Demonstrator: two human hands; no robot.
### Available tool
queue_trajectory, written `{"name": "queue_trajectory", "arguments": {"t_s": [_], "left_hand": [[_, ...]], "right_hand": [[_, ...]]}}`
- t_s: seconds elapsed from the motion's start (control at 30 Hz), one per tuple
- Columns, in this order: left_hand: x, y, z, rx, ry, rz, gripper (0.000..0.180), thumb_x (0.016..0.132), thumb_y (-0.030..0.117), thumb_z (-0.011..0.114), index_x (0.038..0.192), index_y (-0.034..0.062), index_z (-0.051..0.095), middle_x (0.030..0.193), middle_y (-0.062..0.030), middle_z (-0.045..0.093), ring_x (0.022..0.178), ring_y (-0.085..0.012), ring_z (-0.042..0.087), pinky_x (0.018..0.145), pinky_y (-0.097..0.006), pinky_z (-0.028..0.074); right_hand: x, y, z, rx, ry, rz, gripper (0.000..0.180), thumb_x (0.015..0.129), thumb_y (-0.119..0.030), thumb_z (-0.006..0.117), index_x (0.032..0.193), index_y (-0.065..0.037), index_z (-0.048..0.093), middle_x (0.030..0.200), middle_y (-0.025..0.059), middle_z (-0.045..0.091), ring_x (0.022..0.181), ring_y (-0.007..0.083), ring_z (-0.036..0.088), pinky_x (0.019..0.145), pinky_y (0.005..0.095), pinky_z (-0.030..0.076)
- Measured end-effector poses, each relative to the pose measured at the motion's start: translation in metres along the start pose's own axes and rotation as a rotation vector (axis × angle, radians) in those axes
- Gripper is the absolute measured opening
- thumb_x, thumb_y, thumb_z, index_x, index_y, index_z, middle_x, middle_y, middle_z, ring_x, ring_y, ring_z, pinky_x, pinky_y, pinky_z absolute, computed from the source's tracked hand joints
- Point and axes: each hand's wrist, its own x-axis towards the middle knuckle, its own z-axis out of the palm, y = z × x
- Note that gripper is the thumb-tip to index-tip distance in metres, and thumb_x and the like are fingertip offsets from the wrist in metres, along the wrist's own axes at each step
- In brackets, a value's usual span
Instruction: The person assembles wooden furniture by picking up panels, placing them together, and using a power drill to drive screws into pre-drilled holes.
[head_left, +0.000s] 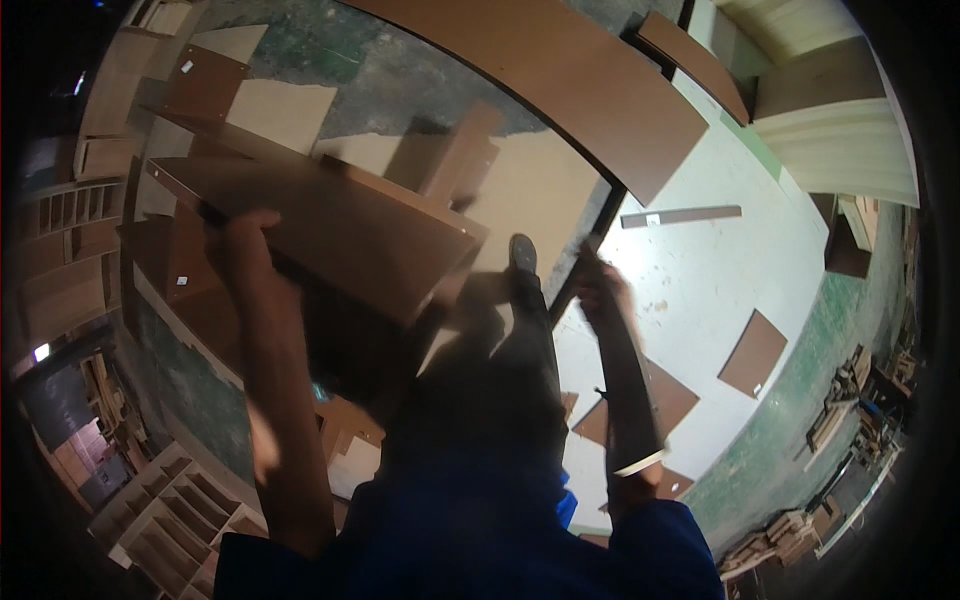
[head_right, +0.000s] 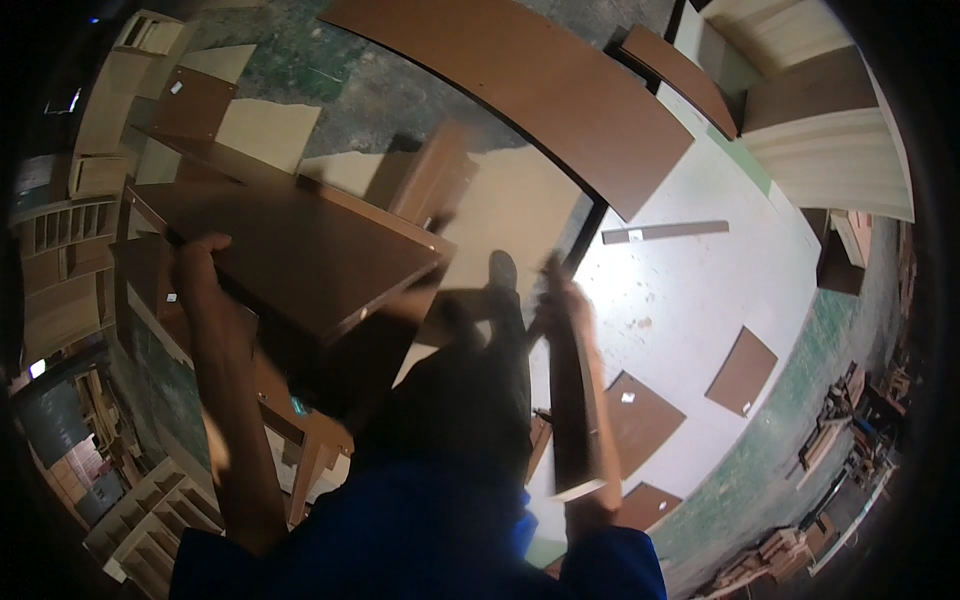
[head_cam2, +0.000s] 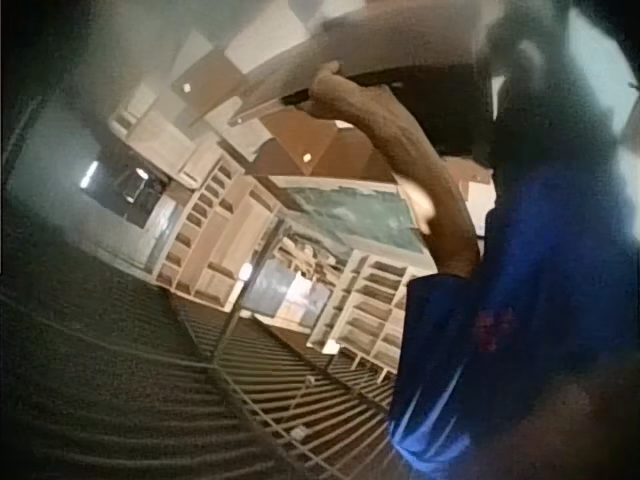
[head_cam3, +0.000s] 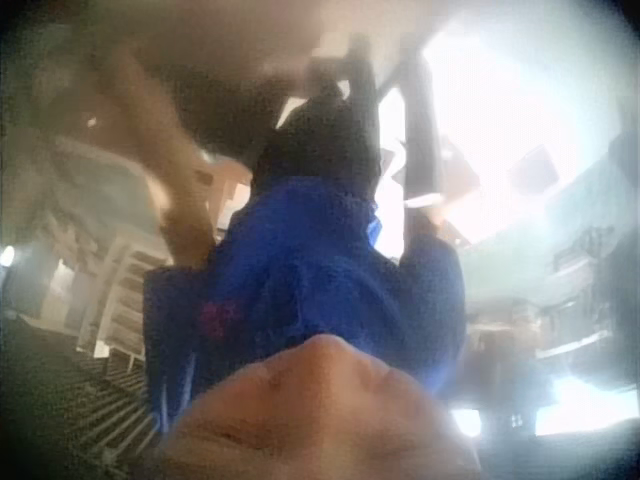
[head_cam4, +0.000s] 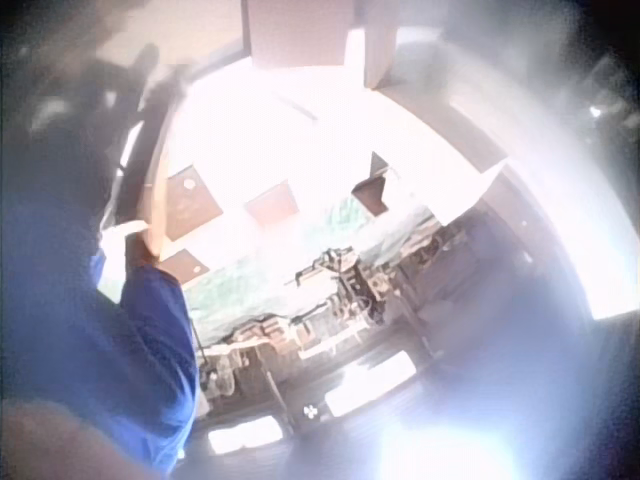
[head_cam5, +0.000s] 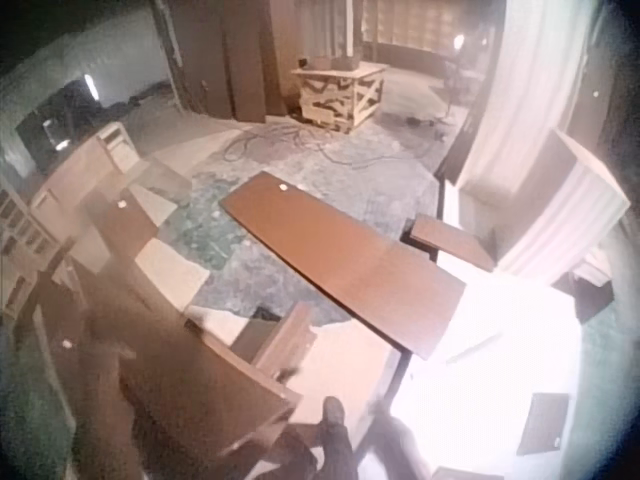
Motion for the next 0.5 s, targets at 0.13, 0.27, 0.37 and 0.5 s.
{"name": "queue_trajectory", "arguments": {"t_s": [0.13, 0.27, 0.37, 0.5], "left_hand": [[-0.003, 0.010, -0.004, -0.004, 0.018, 0.071, 0.052, 0.070, 0.008, 0.058, 0.121, 0.0013, 0.052, 0.108, -0.0128, 0.056, 0.097, -0.0284, 0.054, 0.085, -0.041, 0.046], [0.007, 0.012, 0.006, 0.070, 0.114, -0.008, 0.053, 0.069, 0.002, 0.057, 0.121, -0.0014, 0.052, 0.107, -0.0142, 0.057, 0.095, -0.0294, 0.057, 0.083, -0.041, 0.049], [0.012, 0.014, 0.006, 0.095, 0.154, -0.032, 0.053, 0.068, -0.001, 0.056, 0.120, -0.0032, 0.052, 0.108, -0.0158, 0.058, 0.092, -0.0302, 0.059, 0.080, -0.040, 0.051], [0.018, 0.011, 0.009, 0.114, 0.168, -0.029, 0.052, 0.067, -0.001, 0.057, 0.119, -0.0038, 0.053, 0.107, -0.0161, 0.058, 0.091, -0.0309, 0.059, 0.079, -0.040, 0.051]], "right_hand": [[0.006, 0.057, 0.029, 0.350, -0.460, 0.422, 0.030, 0.094, -0.023, 0.048, 0.107, 0.004, 0.055, 0.073, 0.0072, 0.054, 0.057, 0.0113, 0.050, 0.045, 0.0202, 0.042], [-0.019, 0.069, 0.063, 0.090, -0.403, 0.200, 0.021, 0.094, -0.022, 0.047, 0.089, -0.003, 0.056, 0.068, 0.0058, 0.056, 0.048, 0.0123, 0.048, 0.043, 0.0211, 0.040], [-0.019, 0.077, 0.095, -0.035, -0.379, 0.105, 0.023, 0.093, -0.026, 0.048, 0.080, -0.008, 0.055, 0.061, 0.0020, 0.051, 0.044, 0.0116, 0.044, 0.041, 0.0219, 0.037], [0.000, 0.094, 0.113, -0.010, -0.208, 0.162, 0.025, 0.092, -0.027, 0.045, 0.076, -0.010, 0.053, 0.059, 0.0012, 0.049, 0.043, 0.0123, 0.043, 0.040, 0.0234, 0.034]]}}
